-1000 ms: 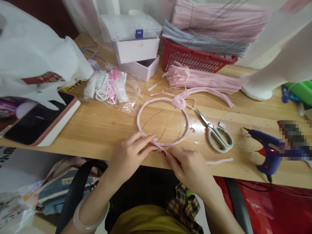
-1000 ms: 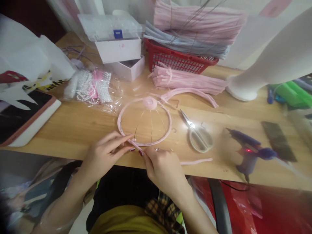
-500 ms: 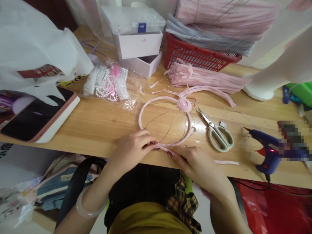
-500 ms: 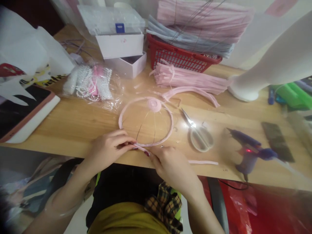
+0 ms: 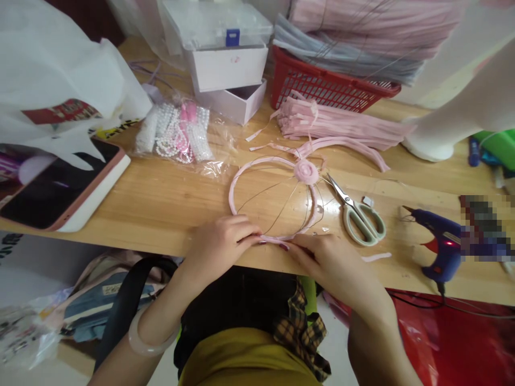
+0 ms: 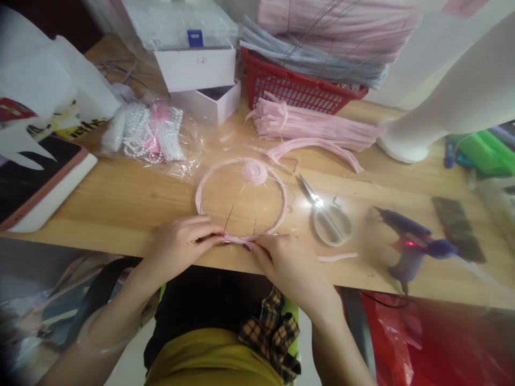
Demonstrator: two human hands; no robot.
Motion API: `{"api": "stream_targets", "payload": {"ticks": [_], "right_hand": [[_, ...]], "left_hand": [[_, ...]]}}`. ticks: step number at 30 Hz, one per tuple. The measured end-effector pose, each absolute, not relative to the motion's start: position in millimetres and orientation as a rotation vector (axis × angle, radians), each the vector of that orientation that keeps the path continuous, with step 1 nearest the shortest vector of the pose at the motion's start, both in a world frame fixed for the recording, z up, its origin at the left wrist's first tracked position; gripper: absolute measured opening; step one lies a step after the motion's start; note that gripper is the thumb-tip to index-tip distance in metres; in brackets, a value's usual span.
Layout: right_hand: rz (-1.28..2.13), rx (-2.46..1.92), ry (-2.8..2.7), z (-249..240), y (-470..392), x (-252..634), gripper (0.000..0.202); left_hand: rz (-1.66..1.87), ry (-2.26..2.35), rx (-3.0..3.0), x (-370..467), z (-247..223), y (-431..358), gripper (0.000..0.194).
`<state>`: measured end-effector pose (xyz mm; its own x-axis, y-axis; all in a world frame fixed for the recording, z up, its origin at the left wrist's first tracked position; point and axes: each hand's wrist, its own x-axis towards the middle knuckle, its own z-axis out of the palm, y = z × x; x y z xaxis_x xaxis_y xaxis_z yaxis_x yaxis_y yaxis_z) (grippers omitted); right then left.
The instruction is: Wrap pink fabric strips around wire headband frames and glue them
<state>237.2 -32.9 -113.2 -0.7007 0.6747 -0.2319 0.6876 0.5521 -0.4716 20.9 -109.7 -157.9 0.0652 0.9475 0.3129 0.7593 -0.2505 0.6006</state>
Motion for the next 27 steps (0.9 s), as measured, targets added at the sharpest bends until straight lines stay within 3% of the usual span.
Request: {"api": "stream_targets", "payload": {"ticks": [9, 13, 16, 20, 23, 27], "right_hand": [[-0.846, 1.376, 2.791, -115, -27, 256, 0.035], [-1.132, 1.657, 2.849, -114, -26, 260, 0.022], [-1.450, 1.748, 2.865, -112, -20, 261, 0.036], [-1.492, 1.748, 2.883, -106, -7, 259, 0.034], [-1.658, 1.740, 2.814, -102, -1, 257, 0.055], [-1.953, 1.783, 2.621, -100, -1, 257, 0.060]], "left_hand": [[1.073, 1.690, 2.129, 22, -161, -110, 0.015], [1.177, 1.668, 2.168, 24, -146, -107, 0.012], [1.284, 1.648, 2.165, 27, -127, -103, 0.012], [1.346, 1.645, 2.163, 29, -105, -97, 0.010], [1.391, 1.728, 2.257, 30, -99, -92, 0.009], [1.464, 1.726, 2.345, 31, -102, -88, 0.012]]}}
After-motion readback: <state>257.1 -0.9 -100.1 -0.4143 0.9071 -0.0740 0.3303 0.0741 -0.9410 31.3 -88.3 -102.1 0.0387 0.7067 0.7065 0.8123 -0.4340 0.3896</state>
